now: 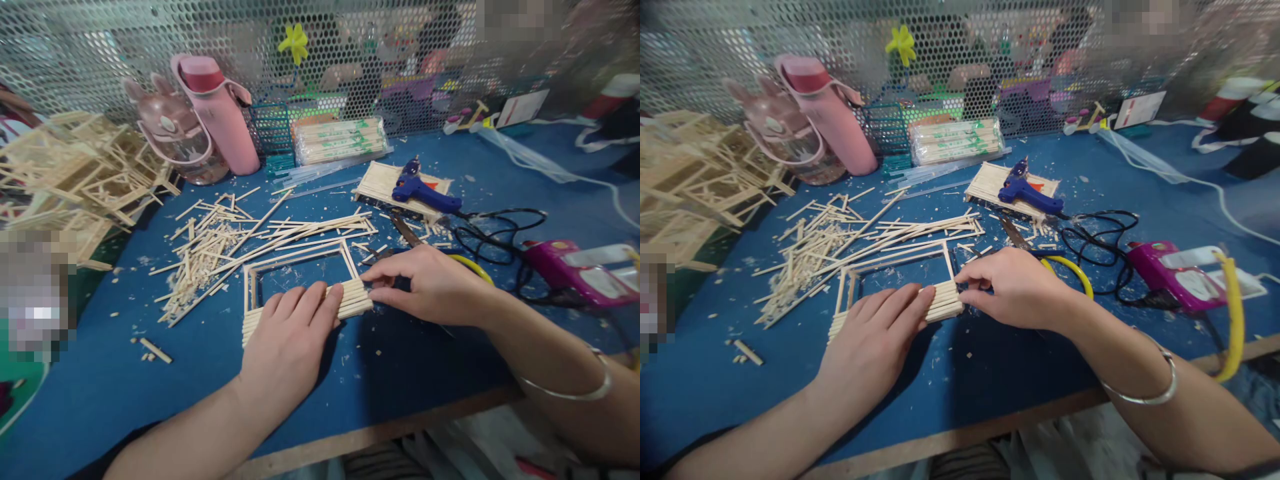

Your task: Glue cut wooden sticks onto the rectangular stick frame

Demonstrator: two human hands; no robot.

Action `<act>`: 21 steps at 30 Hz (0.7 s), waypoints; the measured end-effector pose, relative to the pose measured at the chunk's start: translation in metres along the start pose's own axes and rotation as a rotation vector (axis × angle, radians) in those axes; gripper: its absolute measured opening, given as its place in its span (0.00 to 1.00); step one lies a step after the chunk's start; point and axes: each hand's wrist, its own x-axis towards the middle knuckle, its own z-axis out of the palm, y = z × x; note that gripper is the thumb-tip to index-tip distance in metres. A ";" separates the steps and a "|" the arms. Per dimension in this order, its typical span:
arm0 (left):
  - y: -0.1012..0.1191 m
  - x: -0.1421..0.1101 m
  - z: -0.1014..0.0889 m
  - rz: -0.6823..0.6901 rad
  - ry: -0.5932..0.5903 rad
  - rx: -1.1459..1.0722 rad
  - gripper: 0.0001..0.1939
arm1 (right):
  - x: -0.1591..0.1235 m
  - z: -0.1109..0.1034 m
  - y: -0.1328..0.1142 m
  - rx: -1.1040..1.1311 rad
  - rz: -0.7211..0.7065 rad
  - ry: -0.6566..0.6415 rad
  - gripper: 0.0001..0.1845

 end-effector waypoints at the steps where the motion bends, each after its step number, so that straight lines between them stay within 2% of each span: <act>1: 0.000 0.000 0.000 0.000 0.002 -0.001 0.19 | -0.001 0.000 -0.002 -0.042 0.004 0.061 0.10; 4: 0.000 0.000 0.000 0.002 0.006 -0.014 0.19 | -0.007 0.005 -0.012 -0.178 -0.090 0.192 0.19; 7: 0.000 0.000 -0.001 -0.009 -0.008 -0.028 0.19 | -0.012 0.016 -0.023 -0.324 -0.166 0.127 0.33; 10: 0.001 0.001 -0.002 -0.019 -0.021 -0.034 0.19 | -0.015 0.030 -0.030 -0.419 -0.140 0.061 0.41; 13: 0.002 0.001 -0.003 -0.020 -0.018 -0.038 0.18 | -0.014 0.037 -0.031 -0.466 -0.128 0.059 0.48; 21: 0.006 -0.003 -0.005 -0.047 -0.018 -0.055 0.19 | -0.013 0.042 -0.028 -0.461 -0.183 0.083 0.51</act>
